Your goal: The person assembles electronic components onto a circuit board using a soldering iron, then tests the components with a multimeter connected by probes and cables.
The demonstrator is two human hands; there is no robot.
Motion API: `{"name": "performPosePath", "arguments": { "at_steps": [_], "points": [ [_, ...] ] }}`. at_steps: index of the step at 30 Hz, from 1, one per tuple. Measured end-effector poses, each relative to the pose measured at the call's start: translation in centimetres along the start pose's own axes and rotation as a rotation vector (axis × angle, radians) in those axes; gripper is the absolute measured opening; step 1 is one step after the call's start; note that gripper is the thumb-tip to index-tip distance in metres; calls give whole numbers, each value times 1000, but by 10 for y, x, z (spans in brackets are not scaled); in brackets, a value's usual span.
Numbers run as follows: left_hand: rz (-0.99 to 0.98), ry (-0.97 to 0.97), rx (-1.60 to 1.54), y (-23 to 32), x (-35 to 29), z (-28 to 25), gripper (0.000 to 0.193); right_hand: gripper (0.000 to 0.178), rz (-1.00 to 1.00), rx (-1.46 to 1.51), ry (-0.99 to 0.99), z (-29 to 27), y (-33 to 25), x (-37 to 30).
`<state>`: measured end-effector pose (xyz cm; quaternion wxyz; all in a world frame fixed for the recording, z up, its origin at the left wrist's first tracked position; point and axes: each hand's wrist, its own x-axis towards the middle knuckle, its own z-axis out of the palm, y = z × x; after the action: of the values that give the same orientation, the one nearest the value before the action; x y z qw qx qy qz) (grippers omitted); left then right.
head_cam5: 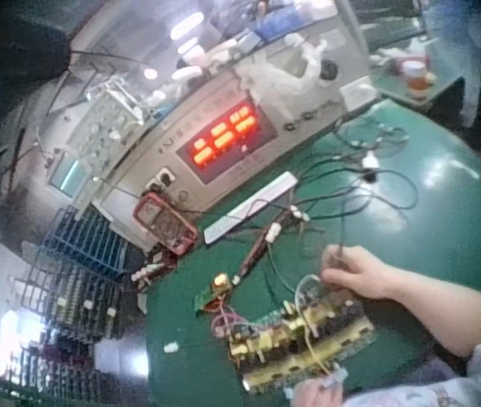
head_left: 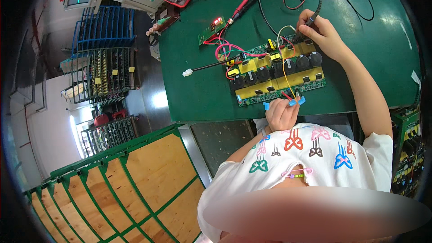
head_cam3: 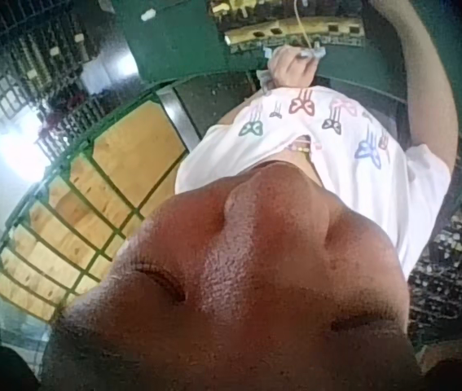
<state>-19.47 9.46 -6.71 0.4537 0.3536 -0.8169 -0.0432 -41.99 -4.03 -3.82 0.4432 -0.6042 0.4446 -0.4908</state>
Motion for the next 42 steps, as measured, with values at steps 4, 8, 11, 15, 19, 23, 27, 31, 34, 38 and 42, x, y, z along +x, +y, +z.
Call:
{"name": "performPosePath", "arguments": {
  "at_steps": [4,8,11,15,19,23,27,31,34,38,42],
  "points": [
    [-8,3,-8,-2,-1,1,17,19,29,-49,-29,-3,-2,2],
    [-25,-1,3,-1,1,-2,17,18,46,-13,-29,2,-4,3],
    [-26,4,5,1,-1,-1,16,17,52,4,-27,-2,0,2],
    [2,16,9,2,3,-3,16,16,75,-4,-17,0,-4,2],
    [-13,17,22,6,5,-6,17,12,84,15,-33,1,-11,2],
    [-7,66,36,11,8,-6,19,10,70,12,-31,2,-14,0],
    [-37,55,41,14,9,-5,19,10,61,11,-24,-1,-12,-3],
    [-40,86,44,15,9,-3,19,12,42,97,55,-6,-5,-5],
    [35,19,24,14,11,-10,18,18,-10,220,99,-23,-1,-2],
    [165,1,-106,24,12,-10,19,29,202,45,97,-52,-30,-10],
    [266,-10,-154,38,30,-3,22,24,310,29,112,-92,-47,-26]
  ]
}}
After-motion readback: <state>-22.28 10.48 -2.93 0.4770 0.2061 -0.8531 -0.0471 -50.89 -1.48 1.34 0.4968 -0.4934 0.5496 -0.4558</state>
